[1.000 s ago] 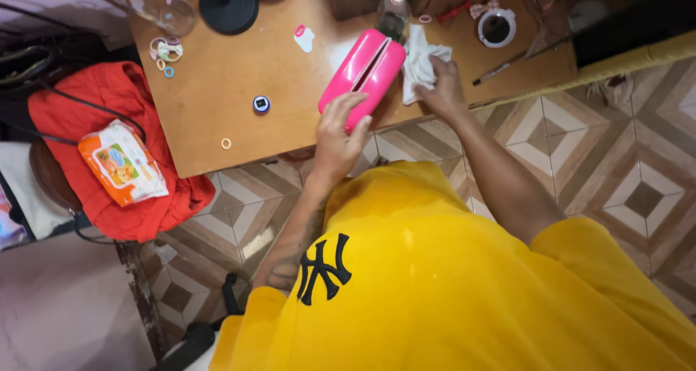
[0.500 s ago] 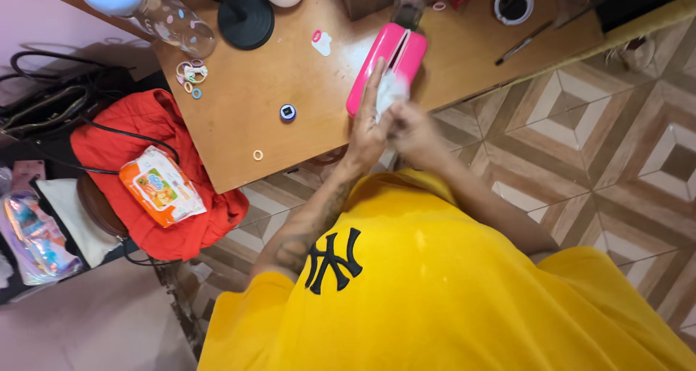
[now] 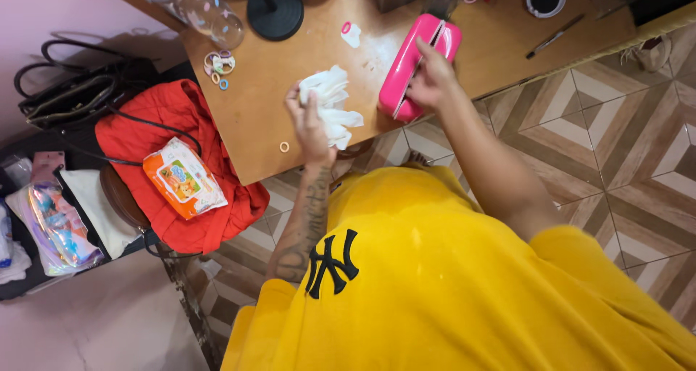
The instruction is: The person stands at a dresser and wipes several bottles and jars with tissues, then places the cleaned containers into a holographic pouch. They zip a pink pouch, handle a pack of wipes, and pick up a small box from the dresser.
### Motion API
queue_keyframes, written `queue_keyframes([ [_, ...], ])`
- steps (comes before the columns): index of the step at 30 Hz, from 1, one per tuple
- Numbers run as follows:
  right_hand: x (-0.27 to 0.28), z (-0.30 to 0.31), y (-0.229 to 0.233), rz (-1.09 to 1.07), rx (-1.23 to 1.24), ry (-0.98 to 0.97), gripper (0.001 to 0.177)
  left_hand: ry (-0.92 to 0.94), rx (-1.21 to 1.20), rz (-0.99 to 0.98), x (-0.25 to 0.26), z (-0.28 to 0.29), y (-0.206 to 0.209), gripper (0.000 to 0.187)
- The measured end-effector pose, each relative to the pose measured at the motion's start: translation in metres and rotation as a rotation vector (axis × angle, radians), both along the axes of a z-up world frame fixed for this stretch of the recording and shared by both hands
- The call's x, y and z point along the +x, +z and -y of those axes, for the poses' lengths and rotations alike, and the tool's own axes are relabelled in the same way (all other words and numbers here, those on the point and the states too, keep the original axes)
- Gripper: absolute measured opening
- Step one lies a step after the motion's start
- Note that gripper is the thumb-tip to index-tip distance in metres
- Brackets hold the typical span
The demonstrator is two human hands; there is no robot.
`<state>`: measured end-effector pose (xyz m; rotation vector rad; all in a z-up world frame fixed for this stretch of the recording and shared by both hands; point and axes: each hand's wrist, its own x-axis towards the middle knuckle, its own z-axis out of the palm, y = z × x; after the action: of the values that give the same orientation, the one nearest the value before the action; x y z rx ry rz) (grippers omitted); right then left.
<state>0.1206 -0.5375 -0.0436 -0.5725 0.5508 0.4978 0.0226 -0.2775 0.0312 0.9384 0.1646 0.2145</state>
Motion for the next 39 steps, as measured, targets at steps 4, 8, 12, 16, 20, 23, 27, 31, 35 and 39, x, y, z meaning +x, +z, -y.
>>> queue_keyframes([
  [4,0.009,-0.023,-0.007,0.174,0.105,-0.160,0.056,-0.036,0.580,0.186,0.001,0.027,0.010,0.041],
  [8,-0.032,-0.023,0.028,0.510,0.232,-0.064,0.069,-0.100,0.886,0.355,0.053,0.066,0.018,0.038],
  [12,-0.080,-0.033,0.088,0.523,0.256,0.112,0.084,-0.326,1.281,0.416,0.105,0.112,0.022,0.042],
  [16,-0.087,-0.020,0.145,0.655,0.214,0.099,0.094,-0.380,1.167,0.560,0.071,0.116,0.028,0.052],
  [20,-0.088,-0.001,0.170,0.787,0.085,0.088,0.097,-0.418,1.273,0.680,-0.002,0.089,0.033,0.056],
  [23,-0.094,0.005,0.173,0.730,0.144,0.145,0.093,-0.398,1.257,0.695,0.010,0.093,0.044,0.056],
  [27,-0.105,-0.005,0.166,0.700,0.179,0.288,0.084,-0.324,0.816,0.524,0.085,0.111,0.063,0.048],
  [31,-0.108,-0.016,0.147,0.704,0.105,0.227,0.076,-0.305,0.733,0.328,0.100,0.109,0.068,0.046],
  [35,-0.083,-0.012,0.141,0.650,0.115,0.011,0.056,-0.172,1.043,0.577,0.002,0.116,0.052,0.054],
  [39,-0.075,-0.005,0.150,0.550,0.118,0.021,0.044,-0.207,1.073,0.554,-0.017,0.109,0.043,0.058],
])
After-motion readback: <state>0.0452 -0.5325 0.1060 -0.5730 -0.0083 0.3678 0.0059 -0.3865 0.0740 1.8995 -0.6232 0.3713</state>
